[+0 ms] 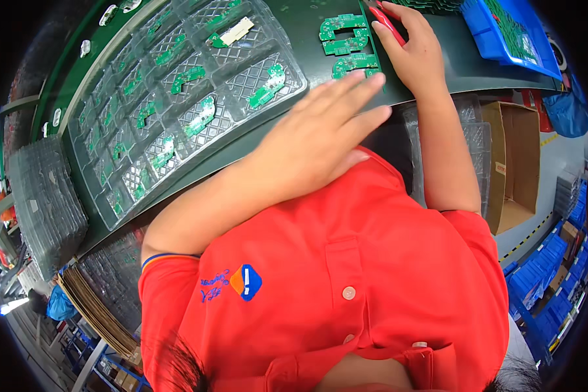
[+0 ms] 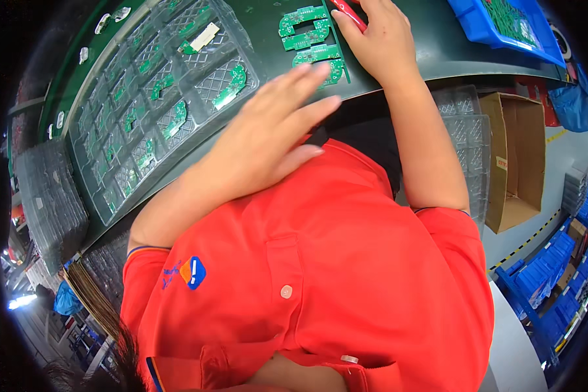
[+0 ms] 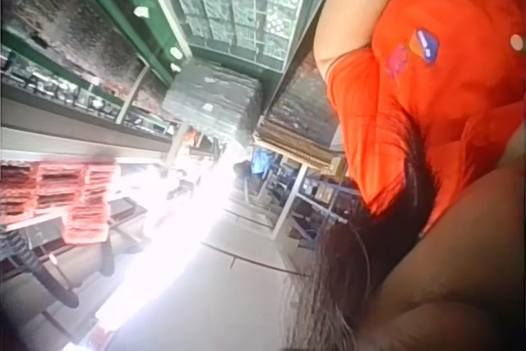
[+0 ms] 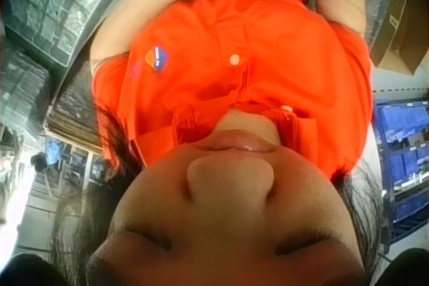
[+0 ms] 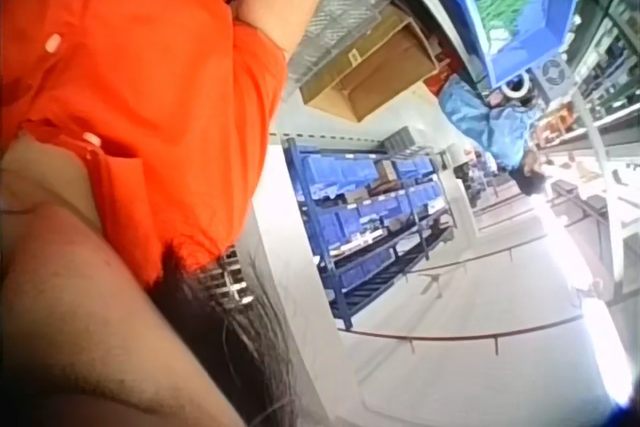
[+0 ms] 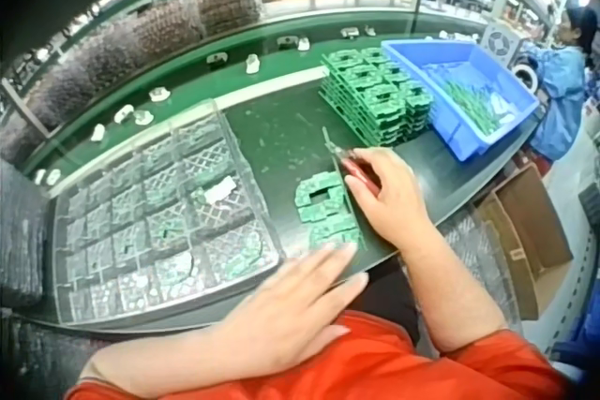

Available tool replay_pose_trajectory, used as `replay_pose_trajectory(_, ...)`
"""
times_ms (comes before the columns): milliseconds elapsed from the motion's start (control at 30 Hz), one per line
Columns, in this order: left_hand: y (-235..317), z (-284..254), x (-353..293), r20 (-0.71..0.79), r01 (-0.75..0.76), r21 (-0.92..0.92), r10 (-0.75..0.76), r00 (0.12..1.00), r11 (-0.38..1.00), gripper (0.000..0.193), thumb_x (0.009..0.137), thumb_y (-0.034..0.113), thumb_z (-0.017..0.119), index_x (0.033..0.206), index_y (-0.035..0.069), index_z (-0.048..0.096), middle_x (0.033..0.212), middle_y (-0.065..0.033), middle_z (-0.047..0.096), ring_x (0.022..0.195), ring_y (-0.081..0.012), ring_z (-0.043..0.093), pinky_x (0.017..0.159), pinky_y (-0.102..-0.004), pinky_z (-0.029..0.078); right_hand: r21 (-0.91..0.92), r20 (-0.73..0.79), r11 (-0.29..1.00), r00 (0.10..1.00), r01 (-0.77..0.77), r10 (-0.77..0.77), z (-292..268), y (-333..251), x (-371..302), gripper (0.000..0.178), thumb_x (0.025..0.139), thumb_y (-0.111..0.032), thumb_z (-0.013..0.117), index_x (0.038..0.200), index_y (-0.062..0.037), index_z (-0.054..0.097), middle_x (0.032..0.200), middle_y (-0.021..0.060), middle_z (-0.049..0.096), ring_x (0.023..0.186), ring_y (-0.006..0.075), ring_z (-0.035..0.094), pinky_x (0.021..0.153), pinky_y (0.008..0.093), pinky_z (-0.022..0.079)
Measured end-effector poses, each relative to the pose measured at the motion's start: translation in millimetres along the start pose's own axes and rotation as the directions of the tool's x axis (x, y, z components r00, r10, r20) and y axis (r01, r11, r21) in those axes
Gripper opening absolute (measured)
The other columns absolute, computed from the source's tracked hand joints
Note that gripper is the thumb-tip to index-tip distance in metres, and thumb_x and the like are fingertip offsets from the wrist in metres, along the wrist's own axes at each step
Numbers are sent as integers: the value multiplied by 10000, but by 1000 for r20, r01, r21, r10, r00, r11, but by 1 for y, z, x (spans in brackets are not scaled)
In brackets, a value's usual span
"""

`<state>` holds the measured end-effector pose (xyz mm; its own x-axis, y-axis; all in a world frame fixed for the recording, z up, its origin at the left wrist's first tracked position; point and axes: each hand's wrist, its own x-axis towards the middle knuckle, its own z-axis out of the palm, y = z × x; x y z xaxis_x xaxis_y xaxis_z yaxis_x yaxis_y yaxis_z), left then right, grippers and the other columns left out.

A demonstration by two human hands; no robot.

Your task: The recorder is assembling and trimming printed circuit boards (PCBs) using wire cutters at a production line.

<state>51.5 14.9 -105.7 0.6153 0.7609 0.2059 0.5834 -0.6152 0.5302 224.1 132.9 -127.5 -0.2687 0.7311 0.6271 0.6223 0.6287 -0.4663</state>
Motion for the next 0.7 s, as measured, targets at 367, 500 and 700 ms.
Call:
replay_pose_trajectory(367,-16,38,25,-96,38,253,-14,995,967,663,707,208,693,1283,84,389,1383,-127,327,1257,-307,337,1010,-448,297,10,12,1000,1000,-5,5,4,19,-4,289,770,-150,642,1031,-36,592,1000,112,608,936,263,578,818,319,446)
replay_pose_trajectory(500,-15,37,26,-28,33,292,-26,999,956,565,757,264,639,1227,28,432,1361,-148,333,1259,-301,323,1017,-432,289,67,-20,997,999,-31,33,6,31,-8,289,766,-141,647,1028,-34,591,998,105,609,919,251,581,803,316,451)
replay_pose_trajectory(700,-17,37,26,-18,57,301,-54,998,952,562,749,257,641,1217,15,442,1361,-152,330,1261,-310,314,1019,-434,282,158,-16,984,996,-82,86,5,31,-6,298,765,-118,649,1043,-30,588,1002,119,602,918,230,583,808,303,450)
